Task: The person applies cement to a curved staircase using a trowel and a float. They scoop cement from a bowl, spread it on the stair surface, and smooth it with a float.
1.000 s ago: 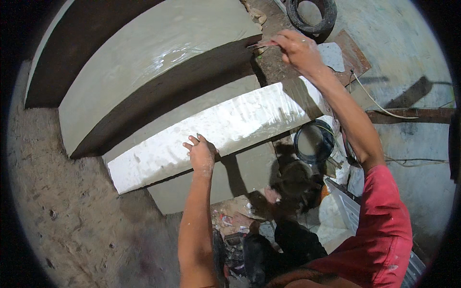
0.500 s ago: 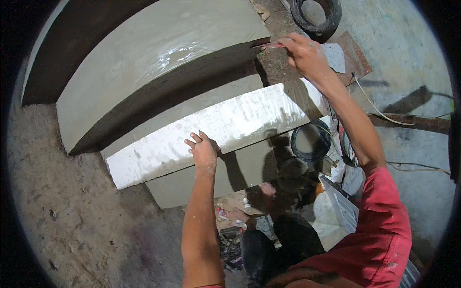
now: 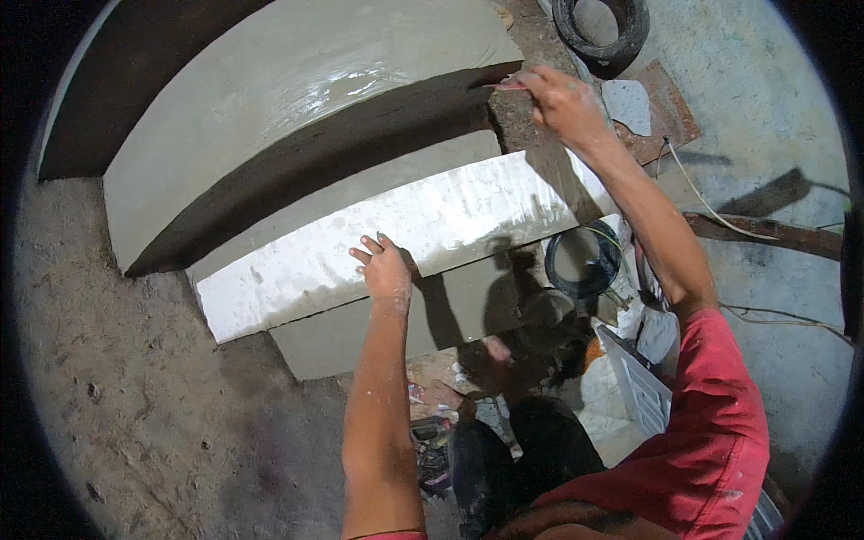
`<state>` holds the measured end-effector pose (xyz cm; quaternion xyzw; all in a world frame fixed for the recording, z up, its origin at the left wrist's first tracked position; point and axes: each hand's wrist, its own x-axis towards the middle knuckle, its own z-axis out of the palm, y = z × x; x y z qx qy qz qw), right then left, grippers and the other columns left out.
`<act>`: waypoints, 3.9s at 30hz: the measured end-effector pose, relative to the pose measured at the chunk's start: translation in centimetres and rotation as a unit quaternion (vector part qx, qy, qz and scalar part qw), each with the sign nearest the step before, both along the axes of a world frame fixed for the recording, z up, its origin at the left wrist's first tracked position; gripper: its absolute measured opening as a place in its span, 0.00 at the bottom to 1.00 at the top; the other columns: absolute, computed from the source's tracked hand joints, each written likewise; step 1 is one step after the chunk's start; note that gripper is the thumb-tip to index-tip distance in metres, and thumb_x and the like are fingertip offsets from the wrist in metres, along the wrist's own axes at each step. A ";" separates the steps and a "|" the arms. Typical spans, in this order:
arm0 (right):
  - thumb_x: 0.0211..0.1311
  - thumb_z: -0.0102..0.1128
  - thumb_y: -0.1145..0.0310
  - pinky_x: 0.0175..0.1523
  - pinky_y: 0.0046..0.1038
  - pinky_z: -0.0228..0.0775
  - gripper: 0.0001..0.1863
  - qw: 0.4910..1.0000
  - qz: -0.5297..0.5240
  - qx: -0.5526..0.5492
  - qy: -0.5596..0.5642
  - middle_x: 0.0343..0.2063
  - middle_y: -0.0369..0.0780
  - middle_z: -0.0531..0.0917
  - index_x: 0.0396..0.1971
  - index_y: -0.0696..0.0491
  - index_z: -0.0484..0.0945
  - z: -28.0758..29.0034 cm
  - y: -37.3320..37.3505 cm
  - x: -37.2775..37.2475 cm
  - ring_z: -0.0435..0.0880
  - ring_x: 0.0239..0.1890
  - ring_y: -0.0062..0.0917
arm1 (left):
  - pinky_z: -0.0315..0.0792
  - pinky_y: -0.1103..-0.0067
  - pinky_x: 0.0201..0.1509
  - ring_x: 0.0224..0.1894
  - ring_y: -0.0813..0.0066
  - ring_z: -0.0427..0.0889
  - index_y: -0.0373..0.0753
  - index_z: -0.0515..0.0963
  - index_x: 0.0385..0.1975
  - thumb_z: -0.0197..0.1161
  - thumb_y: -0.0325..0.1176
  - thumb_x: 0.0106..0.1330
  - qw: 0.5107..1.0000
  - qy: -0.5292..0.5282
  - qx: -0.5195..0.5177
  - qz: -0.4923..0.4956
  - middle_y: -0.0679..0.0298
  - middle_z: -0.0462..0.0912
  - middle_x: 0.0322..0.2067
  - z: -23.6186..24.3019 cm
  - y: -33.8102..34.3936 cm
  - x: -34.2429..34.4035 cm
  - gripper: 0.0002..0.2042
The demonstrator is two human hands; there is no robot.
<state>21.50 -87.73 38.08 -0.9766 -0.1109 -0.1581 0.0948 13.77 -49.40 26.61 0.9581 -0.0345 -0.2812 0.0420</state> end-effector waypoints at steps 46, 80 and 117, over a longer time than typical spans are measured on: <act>0.77 0.60 0.56 0.63 0.41 0.72 0.25 0.765 -0.418 0.408 -0.270 0.56 0.52 0.83 0.60 0.62 0.80 -8.7 17.0 0.4 0.84 0.57 0.43 | 0.74 0.54 0.70 0.71 0.28 0.65 0.36 0.55 0.77 0.83 0.45 0.53 0.996 -0.073 0.041 -0.043 0.37 0.65 0.72 3.5 22.0 6.5 0.54; 0.57 0.53 0.91 0.74 0.37 0.70 0.40 0.778 -0.145 0.571 -0.219 0.70 0.40 0.76 0.71 0.44 0.75 -8.2 57.8 3.9 0.73 0.73 0.37 | 0.74 0.58 0.69 0.72 0.46 0.69 0.31 0.54 0.76 0.70 0.52 0.68 0.992 0.074 -0.093 0.048 0.41 0.61 0.74 -7.5 30.8 8.2 0.46; 0.67 0.68 0.72 0.53 0.28 0.74 0.12 0.417 -0.344 0.826 -0.162 0.44 0.40 0.89 0.48 0.60 0.84 -4.8 40.0 1.1 0.86 0.43 0.23 | 0.69 0.48 0.74 0.75 0.18 0.51 0.32 0.48 0.78 0.81 0.42 0.58 0.999 0.036 0.025 -0.031 0.35 0.47 0.78 3.0 23.4 7.9 0.55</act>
